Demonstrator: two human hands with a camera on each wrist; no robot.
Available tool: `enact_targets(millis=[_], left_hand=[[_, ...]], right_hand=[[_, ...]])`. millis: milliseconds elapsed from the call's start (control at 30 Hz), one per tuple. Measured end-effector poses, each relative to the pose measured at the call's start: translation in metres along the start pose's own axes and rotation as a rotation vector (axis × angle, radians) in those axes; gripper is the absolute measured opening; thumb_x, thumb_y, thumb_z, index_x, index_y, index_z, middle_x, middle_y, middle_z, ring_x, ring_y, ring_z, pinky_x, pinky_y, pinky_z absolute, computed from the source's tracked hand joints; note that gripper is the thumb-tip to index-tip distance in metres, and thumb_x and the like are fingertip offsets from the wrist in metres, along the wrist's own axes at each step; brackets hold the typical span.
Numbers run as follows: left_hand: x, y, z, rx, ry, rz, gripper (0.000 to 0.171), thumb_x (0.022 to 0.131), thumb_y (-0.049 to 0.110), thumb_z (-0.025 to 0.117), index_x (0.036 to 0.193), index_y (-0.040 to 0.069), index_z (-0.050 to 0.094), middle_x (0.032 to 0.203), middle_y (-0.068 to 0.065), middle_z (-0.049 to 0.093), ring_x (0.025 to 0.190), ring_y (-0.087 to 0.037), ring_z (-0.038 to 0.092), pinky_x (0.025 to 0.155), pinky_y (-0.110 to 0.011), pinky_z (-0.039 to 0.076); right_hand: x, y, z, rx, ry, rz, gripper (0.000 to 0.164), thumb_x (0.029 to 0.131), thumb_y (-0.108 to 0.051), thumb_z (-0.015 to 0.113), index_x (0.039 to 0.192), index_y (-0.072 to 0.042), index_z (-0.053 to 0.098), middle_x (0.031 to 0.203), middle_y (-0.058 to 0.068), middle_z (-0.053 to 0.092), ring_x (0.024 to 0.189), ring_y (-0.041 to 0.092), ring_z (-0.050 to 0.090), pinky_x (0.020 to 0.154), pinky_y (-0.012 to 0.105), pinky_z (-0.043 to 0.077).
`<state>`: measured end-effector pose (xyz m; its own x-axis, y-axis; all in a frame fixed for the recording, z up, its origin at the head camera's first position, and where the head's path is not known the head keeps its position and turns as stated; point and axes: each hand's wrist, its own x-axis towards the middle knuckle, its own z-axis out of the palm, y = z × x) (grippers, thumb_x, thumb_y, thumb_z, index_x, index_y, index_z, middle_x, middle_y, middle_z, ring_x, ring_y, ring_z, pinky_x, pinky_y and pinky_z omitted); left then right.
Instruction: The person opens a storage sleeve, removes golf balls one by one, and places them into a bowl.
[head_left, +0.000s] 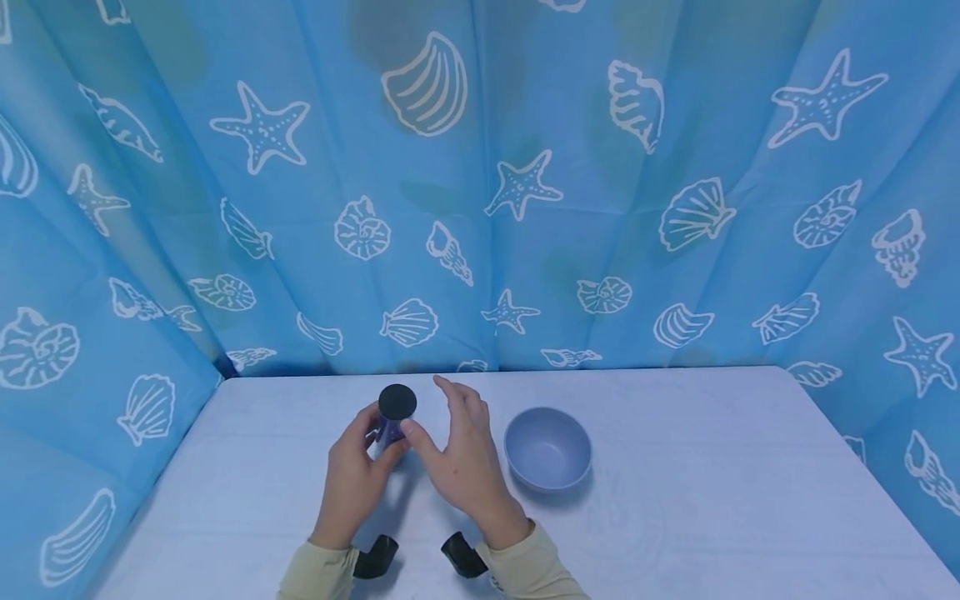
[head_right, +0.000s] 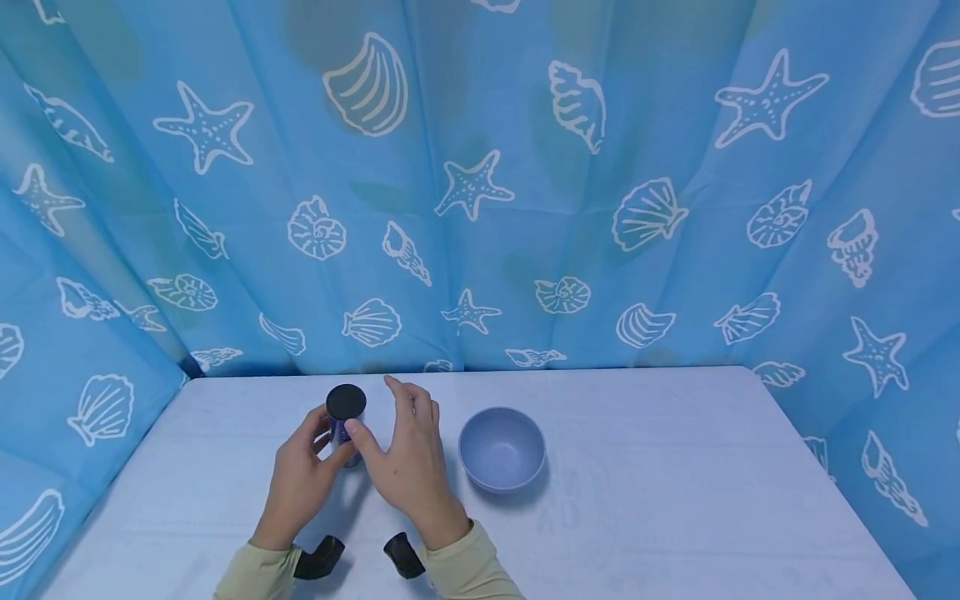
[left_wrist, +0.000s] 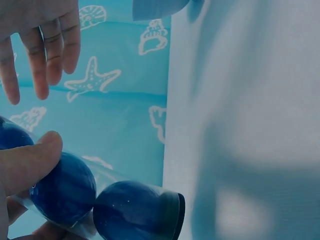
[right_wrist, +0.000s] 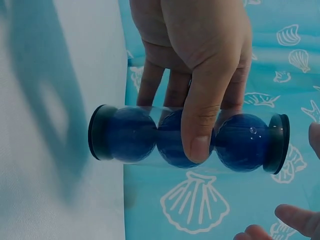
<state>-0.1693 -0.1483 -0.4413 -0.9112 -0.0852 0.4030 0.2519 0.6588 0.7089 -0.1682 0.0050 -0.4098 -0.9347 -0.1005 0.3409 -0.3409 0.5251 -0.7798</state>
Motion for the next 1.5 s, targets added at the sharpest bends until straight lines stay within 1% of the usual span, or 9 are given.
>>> enact_targets(millis=[233, 467, 700, 833, 933, 1067, 1133, 1300, 1500], left_hand=[[0.001, 0.0041, -0.0004, 0.058, 0.019, 0.017, 0.057, 0.076, 0.022, 0.077, 0.126, 0.011, 0.05, 0.12, -0.009, 0.058, 0.112, -0.025, 0.056, 0.091, -0.042, 0.046], [-0.0001, 0.0072, 0.0, 0.121, 0.035, 0.019, 0.058, 0.073, 0.023, 0.079, 0.122, 0.009, 0.051, 0.112, -0.01, 0.059, 0.102, -0.024, 0.059, 0.088, -0.043, 0.049], [-0.0018, 0.0042, 0.0037, 0.182, 0.087, 0.087, 0.056, 0.071, 0.019, 0.081, 0.118, 0.01, 0.052, 0.109, -0.006, 0.058, 0.099, -0.022, 0.058, 0.083, -0.043, 0.051], [-0.0041, 0.0043, 0.0061, 0.185, 0.083, 0.095, 0.057, 0.07, 0.017, 0.082, 0.117, 0.012, 0.052, 0.11, -0.004, 0.055, 0.101, -0.021, 0.056, 0.086, -0.044, 0.05], [-0.0051, 0.006, 0.0067, 0.161, 0.06, 0.076, 0.056, 0.07, 0.018, 0.081, 0.118, 0.014, 0.051, 0.111, -0.004, 0.054, 0.105, -0.021, 0.054, 0.091, -0.047, 0.046], [-0.0052, 0.0086, 0.0061, 0.162, 0.039, 0.058, 0.055, 0.072, 0.02, 0.08, 0.118, 0.016, 0.051, 0.113, -0.004, 0.053, 0.107, -0.021, 0.053, 0.093, -0.047, 0.044], [-0.0053, 0.0094, 0.0059, 0.171, 0.034, 0.051, 0.054, 0.072, 0.02, 0.08, 0.118, 0.017, 0.051, 0.113, -0.004, 0.052, 0.108, -0.022, 0.053, 0.094, -0.047, 0.044], [-0.0053, 0.0093, 0.0059, 0.183, 0.042, 0.058, 0.055, 0.071, 0.018, 0.081, 0.118, 0.016, 0.051, 0.113, -0.006, 0.051, 0.107, -0.024, 0.052, 0.094, -0.049, 0.043], [-0.0048, 0.0099, 0.0055, 0.179, 0.046, 0.066, 0.054, 0.07, 0.018, 0.081, 0.116, 0.016, 0.052, 0.111, -0.005, 0.052, 0.104, -0.023, 0.054, 0.093, -0.048, 0.044]], right_hand=[[0.0003, -0.0008, -0.0009, 0.051, 0.017, -0.008, 0.069, 0.087, -0.059, 0.048, 0.142, -0.02, 0.034, 0.134, 0.005, 0.039, 0.113, 0.022, 0.045, 0.089, 0.039, 0.045], [0.001, -0.0021, -0.0017, 0.089, 0.022, -0.018, 0.067, 0.087, -0.059, 0.048, 0.14, -0.02, 0.036, 0.128, 0.003, 0.042, 0.106, 0.019, 0.046, 0.086, 0.033, 0.046], [0.0005, -0.0032, -0.0014, 0.078, 0.017, -0.008, 0.066, 0.087, -0.061, 0.047, 0.138, -0.02, 0.04, 0.119, 0.001, 0.046, 0.094, 0.017, 0.047, 0.078, 0.029, 0.045], [-0.0002, -0.0017, -0.0016, 0.066, 0.02, -0.008, 0.065, 0.087, -0.061, 0.047, 0.135, -0.018, 0.045, 0.112, 0.004, 0.048, 0.087, 0.017, 0.047, 0.07, 0.027, 0.043], [-0.0003, -0.0011, -0.0023, 0.077, 0.013, -0.008, 0.063, 0.087, -0.06, 0.048, 0.133, -0.017, 0.048, 0.108, 0.004, 0.048, 0.084, 0.018, 0.048, 0.067, 0.026, 0.042], [-0.0002, -0.0013, -0.0027, 0.087, 0.002, -0.006, 0.061, 0.086, -0.06, 0.049, 0.131, -0.019, 0.049, 0.105, 0.001, 0.048, 0.083, 0.02, 0.049, 0.066, 0.026, 0.042], [-0.0004, -0.0014, -0.0025, 0.082, 0.001, -0.007, 0.059, 0.086, -0.059, 0.05, 0.13, -0.02, 0.051, 0.104, 0.0, 0.048, 0.081, 0.017, 0.048, 0.065, 0.025, 0.041], [0.0004, 0.0, -0.0016, 0.069, -0.002, -0.001, 0.054, 0.087, -0.056, 0.052, 0.125, -0.018, 0.055, 0.099, 0.0, 0.047, 0.077, 0.014, 0.046, 0.063, 0.024, 0.041], [0.0009, 0.0008, -0.003, 0.062, -0.014, 0.003, 0.053, 0.085, -0.054, 0.056, 0.119, -0.014, 0.058, 0.093, 0.0, 0.049, 0.078, 0.021, 0.052, 0.064, 0.023, 0.042]])
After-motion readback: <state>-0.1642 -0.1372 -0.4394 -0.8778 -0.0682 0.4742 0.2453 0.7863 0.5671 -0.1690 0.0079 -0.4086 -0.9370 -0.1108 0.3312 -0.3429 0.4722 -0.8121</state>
